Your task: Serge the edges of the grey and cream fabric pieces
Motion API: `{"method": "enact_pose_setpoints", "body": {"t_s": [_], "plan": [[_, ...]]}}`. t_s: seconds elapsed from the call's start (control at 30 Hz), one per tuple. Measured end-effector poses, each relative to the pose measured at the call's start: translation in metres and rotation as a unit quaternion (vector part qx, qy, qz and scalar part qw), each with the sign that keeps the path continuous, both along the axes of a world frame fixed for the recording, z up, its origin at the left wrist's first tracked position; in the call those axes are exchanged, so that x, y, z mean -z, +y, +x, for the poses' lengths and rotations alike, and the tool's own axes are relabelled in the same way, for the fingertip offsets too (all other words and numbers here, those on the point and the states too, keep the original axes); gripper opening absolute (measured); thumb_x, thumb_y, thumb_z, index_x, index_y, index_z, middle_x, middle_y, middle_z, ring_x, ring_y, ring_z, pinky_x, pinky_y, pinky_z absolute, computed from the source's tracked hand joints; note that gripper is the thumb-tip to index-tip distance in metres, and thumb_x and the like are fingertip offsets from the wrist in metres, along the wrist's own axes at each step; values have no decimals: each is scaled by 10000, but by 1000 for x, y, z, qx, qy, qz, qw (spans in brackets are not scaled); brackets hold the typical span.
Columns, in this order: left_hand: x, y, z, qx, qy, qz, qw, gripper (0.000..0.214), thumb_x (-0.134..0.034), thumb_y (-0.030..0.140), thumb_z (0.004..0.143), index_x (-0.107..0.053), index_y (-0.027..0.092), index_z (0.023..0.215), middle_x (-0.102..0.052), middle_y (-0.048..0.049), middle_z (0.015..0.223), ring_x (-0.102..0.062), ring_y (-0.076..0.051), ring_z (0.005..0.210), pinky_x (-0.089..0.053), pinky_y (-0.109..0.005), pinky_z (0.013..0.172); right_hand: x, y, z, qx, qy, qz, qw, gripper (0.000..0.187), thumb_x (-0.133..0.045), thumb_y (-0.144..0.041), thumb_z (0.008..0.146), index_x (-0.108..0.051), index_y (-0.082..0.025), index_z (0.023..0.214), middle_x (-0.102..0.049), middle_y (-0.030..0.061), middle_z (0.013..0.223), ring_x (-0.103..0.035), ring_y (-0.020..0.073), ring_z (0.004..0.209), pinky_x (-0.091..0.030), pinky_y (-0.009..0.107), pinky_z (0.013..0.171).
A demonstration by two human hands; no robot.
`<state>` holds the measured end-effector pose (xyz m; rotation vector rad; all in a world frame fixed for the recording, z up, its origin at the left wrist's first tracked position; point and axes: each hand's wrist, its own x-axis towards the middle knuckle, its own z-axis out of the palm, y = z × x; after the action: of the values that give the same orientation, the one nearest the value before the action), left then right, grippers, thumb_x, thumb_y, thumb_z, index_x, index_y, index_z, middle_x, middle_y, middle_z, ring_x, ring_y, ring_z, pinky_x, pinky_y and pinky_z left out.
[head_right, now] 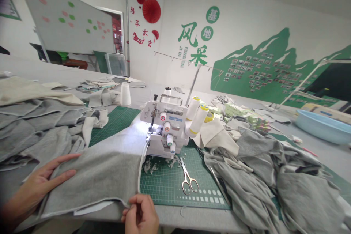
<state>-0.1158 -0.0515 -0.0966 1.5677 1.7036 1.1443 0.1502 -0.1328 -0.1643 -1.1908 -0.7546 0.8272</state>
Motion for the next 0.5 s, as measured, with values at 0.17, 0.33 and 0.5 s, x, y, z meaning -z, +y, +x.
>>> {"method": "enact_pose_setpoints", "body": {"t_s": [0.17,0.33,0.5], "plan": [[0,2,1,-15,-18,11,1000,662,-701,762,670,-711,269,1111,-717,20,1207,-641,-286,1156,-507,-447,1004,-4,0,0,7,3,16,1000,78,-670,-258,738,-706,-203,696,-640,-8,644,-633,128,439,-514,186,406],[4,4,-3,-11,10,38,999,584,-640,806,671,-775,252,793,-785,4,910,-716,-278,968,-546,-442,950,-7,0,0,3,4,14,1000,85,-677,-261,736,-731,-202,704,-657,-3,645,-632,127,433,-513,184,404],[8,5,-4,-25,30,29,999,469,-632,705,720,-789,271,805,-781,6,952,-707,-297,999,-503,-491,1004,-11,1,0,-8,19,7,1000,106,-688,-282,736,-742,-201,695,-668,6,653,-631,128,436,-511,188,396]]}}
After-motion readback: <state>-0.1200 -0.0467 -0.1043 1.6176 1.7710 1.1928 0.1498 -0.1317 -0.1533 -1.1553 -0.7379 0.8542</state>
